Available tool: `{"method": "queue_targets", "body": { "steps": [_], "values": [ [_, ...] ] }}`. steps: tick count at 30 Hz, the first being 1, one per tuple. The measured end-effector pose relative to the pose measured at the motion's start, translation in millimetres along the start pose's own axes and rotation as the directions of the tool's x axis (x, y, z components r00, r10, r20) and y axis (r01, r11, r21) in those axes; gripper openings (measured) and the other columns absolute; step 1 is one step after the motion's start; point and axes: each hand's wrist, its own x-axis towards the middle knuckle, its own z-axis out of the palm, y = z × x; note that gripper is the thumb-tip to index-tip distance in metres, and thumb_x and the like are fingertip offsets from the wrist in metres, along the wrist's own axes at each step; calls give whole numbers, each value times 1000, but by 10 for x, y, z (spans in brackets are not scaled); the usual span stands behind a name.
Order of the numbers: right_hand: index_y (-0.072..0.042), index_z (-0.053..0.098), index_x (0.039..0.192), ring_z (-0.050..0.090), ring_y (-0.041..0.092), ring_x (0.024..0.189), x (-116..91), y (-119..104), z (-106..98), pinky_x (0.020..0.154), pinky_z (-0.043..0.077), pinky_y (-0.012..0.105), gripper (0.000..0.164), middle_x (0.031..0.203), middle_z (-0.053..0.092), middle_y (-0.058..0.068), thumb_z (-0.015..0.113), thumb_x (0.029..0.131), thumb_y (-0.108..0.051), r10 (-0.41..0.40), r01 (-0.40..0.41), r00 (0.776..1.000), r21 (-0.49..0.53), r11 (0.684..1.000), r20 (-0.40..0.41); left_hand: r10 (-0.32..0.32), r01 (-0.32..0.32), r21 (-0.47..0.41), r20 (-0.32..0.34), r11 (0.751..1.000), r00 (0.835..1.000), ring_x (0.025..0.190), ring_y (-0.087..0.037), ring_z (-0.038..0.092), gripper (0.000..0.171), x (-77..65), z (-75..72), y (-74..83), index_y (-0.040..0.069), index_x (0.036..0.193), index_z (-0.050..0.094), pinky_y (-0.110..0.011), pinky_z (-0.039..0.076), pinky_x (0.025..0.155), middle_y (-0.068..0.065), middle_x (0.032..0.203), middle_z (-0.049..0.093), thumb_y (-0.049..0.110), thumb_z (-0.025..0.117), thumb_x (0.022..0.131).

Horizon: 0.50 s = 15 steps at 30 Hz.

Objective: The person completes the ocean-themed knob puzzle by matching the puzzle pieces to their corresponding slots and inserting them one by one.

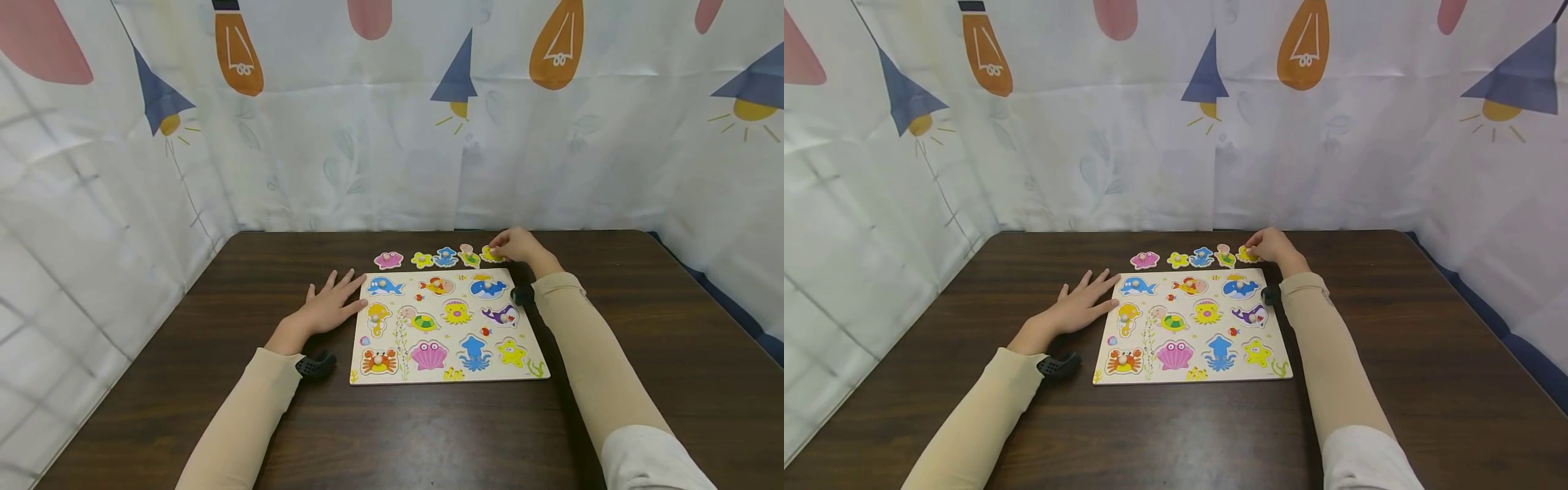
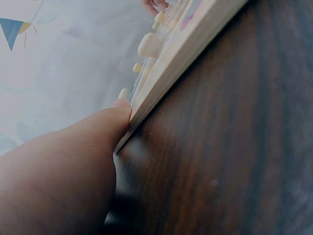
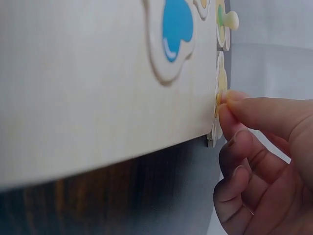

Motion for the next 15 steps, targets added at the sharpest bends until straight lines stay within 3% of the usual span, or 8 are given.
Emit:
{"method": "queue_targets", "body": {
  "steps": [6, 15],
  "values": [
    [6, 69, 121, 59, 27, 85, -30, -26, -25, 82, 53, 39, 26, 105, 69, 18, 62, 103, -11, -20, 20, 1000, -23, 1000, 0, -4, 4, 2, 2, 1000, 1000, 155, -44, -4, 72, -4, -9, 7, 20, 166, 20, -76, -7, 112, -13, 171, 8, 53, 46, 107],
    [6, 69, 121, 59, 29, 87, 11, -26, -23, 86, 51, 44, 26, 107, 69, 19, 62, 103, -11, -6, 6, 1000, -49, 999, 0, 0, 0, -1, 4, 1000, 1000, 155, -43, -5, 73, 22, 4, -11, 21, 167, 19, -76, -7, 112, -13, 171, 8, 55, 45, 107]
  ]
}}
